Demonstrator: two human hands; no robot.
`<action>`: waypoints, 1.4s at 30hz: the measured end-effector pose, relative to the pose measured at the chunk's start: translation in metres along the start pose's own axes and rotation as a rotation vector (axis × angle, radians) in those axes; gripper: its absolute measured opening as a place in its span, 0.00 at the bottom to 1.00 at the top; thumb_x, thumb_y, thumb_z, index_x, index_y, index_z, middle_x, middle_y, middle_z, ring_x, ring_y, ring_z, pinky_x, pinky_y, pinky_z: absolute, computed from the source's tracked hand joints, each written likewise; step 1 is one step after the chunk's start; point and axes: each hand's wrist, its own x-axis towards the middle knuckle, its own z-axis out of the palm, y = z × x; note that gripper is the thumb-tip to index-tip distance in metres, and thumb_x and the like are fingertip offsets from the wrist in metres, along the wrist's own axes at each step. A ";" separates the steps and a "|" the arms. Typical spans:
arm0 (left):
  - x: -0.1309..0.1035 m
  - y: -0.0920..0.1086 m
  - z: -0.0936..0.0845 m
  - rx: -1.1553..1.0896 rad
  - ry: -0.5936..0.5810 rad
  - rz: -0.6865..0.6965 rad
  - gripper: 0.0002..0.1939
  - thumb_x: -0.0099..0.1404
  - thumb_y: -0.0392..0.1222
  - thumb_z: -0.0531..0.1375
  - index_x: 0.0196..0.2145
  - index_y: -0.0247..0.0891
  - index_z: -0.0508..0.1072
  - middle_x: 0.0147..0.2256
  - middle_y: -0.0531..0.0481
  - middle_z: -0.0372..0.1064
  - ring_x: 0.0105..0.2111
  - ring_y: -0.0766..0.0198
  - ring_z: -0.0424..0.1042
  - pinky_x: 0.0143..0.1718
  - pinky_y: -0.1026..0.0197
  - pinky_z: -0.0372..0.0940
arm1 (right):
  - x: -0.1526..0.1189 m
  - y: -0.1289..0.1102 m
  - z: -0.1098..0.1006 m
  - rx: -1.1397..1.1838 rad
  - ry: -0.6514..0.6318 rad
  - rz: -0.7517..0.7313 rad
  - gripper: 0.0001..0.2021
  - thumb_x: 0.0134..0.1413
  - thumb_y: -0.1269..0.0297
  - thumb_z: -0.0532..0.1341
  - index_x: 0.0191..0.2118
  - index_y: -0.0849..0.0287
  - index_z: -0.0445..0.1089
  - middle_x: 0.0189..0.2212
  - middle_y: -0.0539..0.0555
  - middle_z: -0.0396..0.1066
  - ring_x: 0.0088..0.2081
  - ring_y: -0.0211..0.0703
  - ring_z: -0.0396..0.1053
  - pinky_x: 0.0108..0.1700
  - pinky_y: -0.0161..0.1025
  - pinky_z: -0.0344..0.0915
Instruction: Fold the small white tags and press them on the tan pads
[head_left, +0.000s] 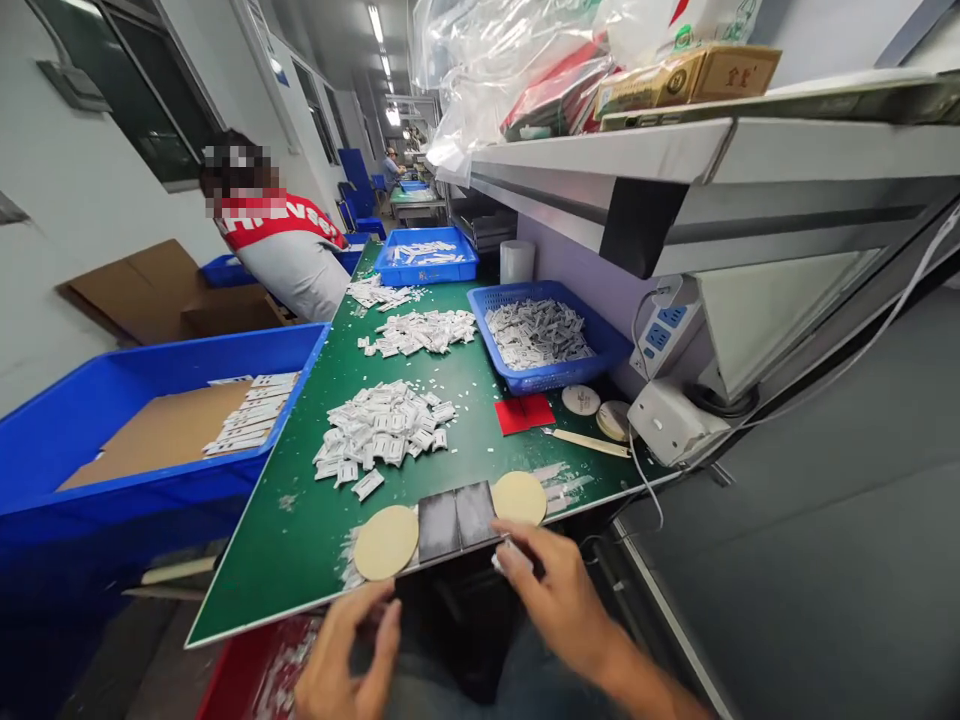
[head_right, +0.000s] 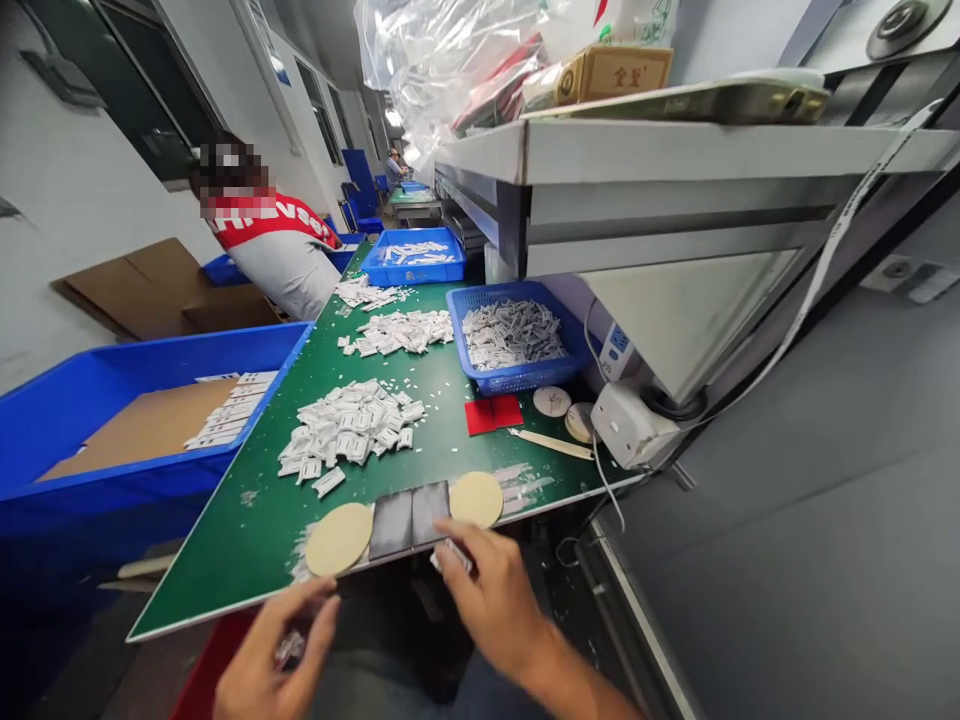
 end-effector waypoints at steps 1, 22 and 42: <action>0.012 -0.001 -0.007 0.072 -0.018 0.001 0.11 0.66 0.48 0.58 0.45 0.46 0.71 0.44 0.47 0.74 0.42 0.54 0.74 0.45 0.55 0.67 | 0.018 0.002 -0.004 -0.063 -0.024 -0.045 0.14 0.66 0.59 0.55 0.51 0.55 0.73 0.45 0.55 0.77 0.47 0.44 0.73 0.52 0.39 0.67; 0.149 -0.017 -0.025 0.277 -0.754 -0.022 0.15 0.57 0.52 0.61 0.36 0.40 0.75 0.33 0.50 0.76 0.33 0.56 0.72 0.31 0.63 0.58 | 0.122 0.028 -0.062 -0.636 -0.639 -0.002 0.11 0.50 0.66 0.66 0.41 0.60 0.75 0.36 0.52 0.76 0.35 0.41 0.71 0.35 0.33 0.60; 0.073 -0.020 -0.024 0.165 -0.188 0.156 0.09 0.66 0.48 0.57 0.36 0.42 0.74 0.36 0.50 0.74 0.36 0.58 0.72 0.37 0.60 0.62 | 0.043 -0.040 -0.116 -0.497 -0.194 -0.039 0.07 0.64 0.63 0.54 0.36 0.57 0.66 0.32 0.49 0.69 0.33 0.39 0.64 0.35 0.34 0.56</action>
